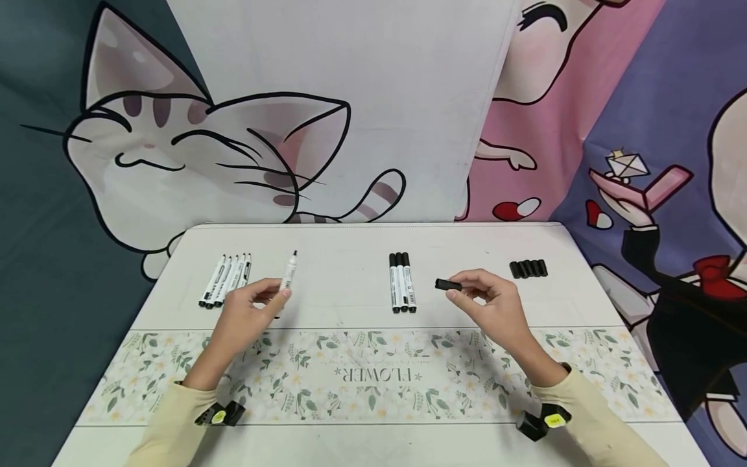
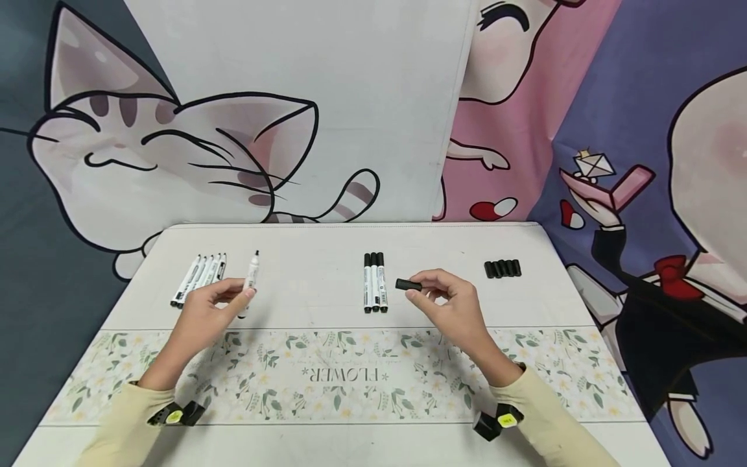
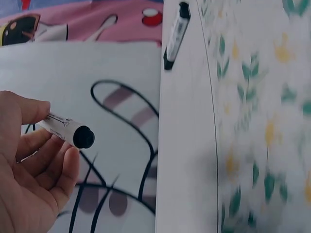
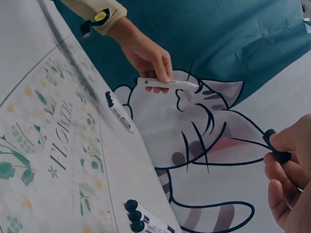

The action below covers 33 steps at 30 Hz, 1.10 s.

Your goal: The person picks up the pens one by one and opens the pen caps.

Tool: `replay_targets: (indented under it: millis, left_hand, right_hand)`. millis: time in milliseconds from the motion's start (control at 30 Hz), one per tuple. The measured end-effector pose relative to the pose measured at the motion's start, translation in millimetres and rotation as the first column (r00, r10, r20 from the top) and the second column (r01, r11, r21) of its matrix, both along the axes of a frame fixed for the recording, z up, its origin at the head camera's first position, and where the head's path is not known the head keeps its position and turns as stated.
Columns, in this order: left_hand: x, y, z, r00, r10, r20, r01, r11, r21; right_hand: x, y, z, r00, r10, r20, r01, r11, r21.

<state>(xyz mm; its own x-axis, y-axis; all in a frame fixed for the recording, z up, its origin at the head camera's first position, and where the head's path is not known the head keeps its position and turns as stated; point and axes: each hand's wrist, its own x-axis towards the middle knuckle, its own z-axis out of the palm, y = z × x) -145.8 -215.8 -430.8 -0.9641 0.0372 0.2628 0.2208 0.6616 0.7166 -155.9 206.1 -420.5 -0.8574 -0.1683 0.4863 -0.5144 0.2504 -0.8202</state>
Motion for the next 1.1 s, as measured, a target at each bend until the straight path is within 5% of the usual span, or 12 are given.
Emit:
replay_targets:
  millis: [300,567,833,1100]
  left_hand:
    - [-7.4,-43.9,1.0,0.986,0.165,0.002,-0.163,0.979,-0.119]
    - [-19.7,-94.9,-4.9,0.964,0.262,0.049,-0.247,0.947,-0.205]
    - [-29.8,-132.5,-11.0,0.938,0.313,0.152,-0.281,0.939,-0.2]
    - [-40.2,-153.0,-28.8,0.928,0.334,0.167,-0.303,0.935,-0.186]
  right_hand:
    - [-0.8,8.2,-1.7,0.998,-0.031,0.05,0.028,0.998,0.059]
    - [-0.9,13.6,-1.3,0.996,-0.078,0.033,0.074,0.99,0.119]
    - [-1.3,19.7,-2.3,0.992,-0.024,0.12,0.02,0.999,0.037]
    - [2.1,24.0,0.2,0.987,-0.001,0.163,0.001,1.0,-0.003]
